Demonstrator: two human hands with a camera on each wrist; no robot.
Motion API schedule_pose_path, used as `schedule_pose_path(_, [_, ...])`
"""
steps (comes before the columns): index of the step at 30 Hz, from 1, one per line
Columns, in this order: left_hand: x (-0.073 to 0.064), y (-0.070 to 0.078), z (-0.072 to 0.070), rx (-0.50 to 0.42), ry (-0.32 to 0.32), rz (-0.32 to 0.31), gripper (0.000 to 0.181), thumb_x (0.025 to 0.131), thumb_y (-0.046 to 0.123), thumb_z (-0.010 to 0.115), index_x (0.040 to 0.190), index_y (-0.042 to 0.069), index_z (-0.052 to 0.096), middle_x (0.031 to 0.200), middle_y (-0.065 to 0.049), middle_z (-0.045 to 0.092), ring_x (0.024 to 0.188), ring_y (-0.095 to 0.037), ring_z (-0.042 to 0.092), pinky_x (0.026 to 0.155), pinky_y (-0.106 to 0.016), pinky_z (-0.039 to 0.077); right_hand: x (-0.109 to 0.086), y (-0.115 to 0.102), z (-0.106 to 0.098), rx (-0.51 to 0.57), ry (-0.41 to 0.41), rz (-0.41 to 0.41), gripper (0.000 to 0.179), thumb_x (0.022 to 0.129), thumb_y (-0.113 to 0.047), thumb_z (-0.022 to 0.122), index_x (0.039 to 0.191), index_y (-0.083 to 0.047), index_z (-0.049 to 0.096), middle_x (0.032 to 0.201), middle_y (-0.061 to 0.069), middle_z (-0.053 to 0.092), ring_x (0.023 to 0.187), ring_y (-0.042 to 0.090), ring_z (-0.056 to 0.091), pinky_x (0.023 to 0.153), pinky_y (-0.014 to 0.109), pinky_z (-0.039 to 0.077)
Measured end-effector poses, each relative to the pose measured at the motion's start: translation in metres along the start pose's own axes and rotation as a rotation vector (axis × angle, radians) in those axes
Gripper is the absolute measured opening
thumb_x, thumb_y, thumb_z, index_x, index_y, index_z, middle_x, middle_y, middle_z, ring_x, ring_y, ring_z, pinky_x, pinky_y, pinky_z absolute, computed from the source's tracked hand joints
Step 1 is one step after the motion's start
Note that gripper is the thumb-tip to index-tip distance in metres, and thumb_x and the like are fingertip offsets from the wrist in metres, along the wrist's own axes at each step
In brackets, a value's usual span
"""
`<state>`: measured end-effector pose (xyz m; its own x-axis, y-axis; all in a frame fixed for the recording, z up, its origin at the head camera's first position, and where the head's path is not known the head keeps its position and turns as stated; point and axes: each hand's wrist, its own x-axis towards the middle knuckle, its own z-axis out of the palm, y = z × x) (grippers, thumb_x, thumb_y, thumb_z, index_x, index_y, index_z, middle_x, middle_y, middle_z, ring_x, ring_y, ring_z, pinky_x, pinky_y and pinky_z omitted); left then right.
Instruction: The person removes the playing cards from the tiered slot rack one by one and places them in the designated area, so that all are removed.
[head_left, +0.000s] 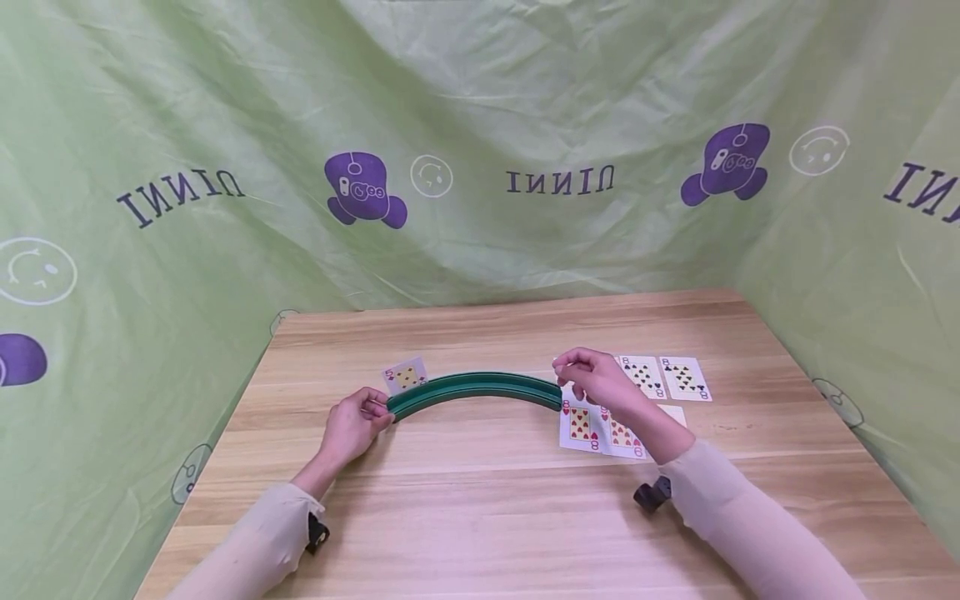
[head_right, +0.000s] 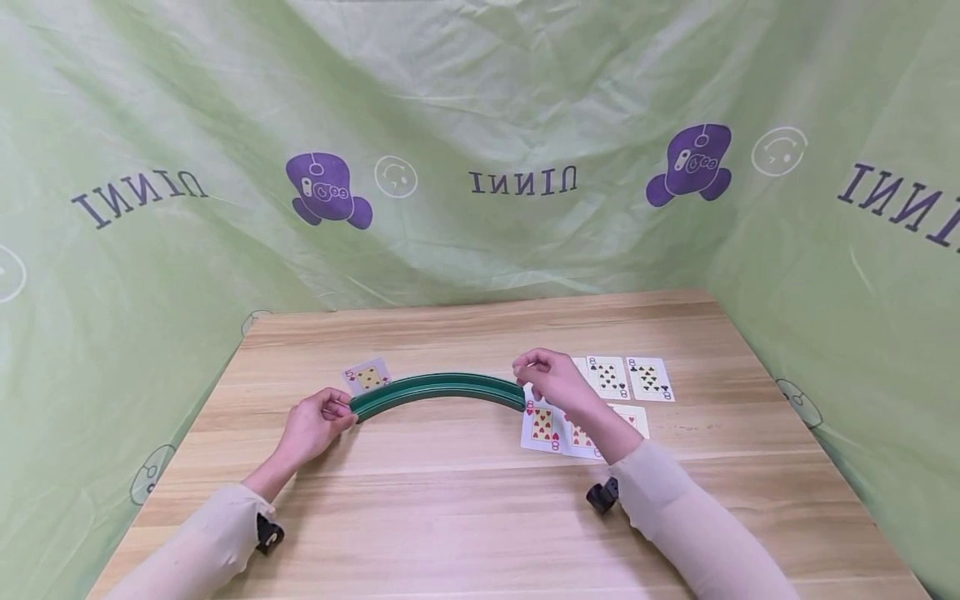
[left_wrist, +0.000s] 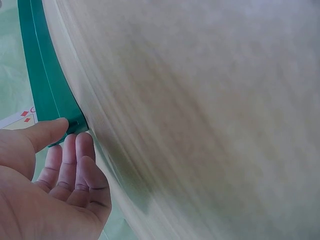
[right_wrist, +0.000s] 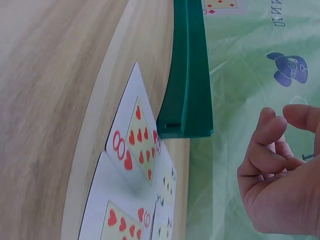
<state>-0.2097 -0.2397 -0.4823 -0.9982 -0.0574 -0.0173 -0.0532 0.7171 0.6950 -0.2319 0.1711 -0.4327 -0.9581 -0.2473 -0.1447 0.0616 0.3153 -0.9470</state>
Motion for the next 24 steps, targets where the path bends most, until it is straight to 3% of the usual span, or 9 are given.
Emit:
schedule_pose_path(12, [0.000,0.000,0.001,-0.004,0.000,-0.006,0.023,0.087,0.008,0.075,0.107,0.005,0.065,0.093,-0.008,0.071,0.082,-0.016,0.064,0.078,-0.031,0.056,0.013,-0.013,0.024,0.060,-0.036,-0.024,0.023,0.101,-0.019,0.056,0.117,-0.003,0.061,0.104,0.022,0.066,0.063,0.012,0.050,0.049,0.020,0.034])
schedule_pose_path(15, [0.001,0.000,0.001,-0.005,0.001,-0.007,0.023,0.087,0.007,0.075,0.107,0.005,0.065,0.092,-0.008,0.071,0.082,-0.016,0.064,0.077,-0.030,0.056,0.016,-0.016,0.031,0.079,-0.040,-0.027,0.025,0.101,-0.017,0.056,0.118,0.000,0.060,0.104,0.023,0.066,0.061,0.011,0.049,0.049,0.019,0.035])
schedule_pose_path(24, [0.000,0.001,0.001,-0.010,-0.001,-0.011,0.023,0.087,0.006,0.075,0.108,0.005,0.065,0.093,-0.008,0.070,0.083,-0.017,0.064,0.078,-0.030,0.056,0.030,-0.024,0.054,0.115,-0.061,-0.016,0.025,0.098,-0.018,0.060,0.116,-0.001,0.062,0.097,0.014,0.068,0.060,0.012,0.048,0.049,0.020,0.032])
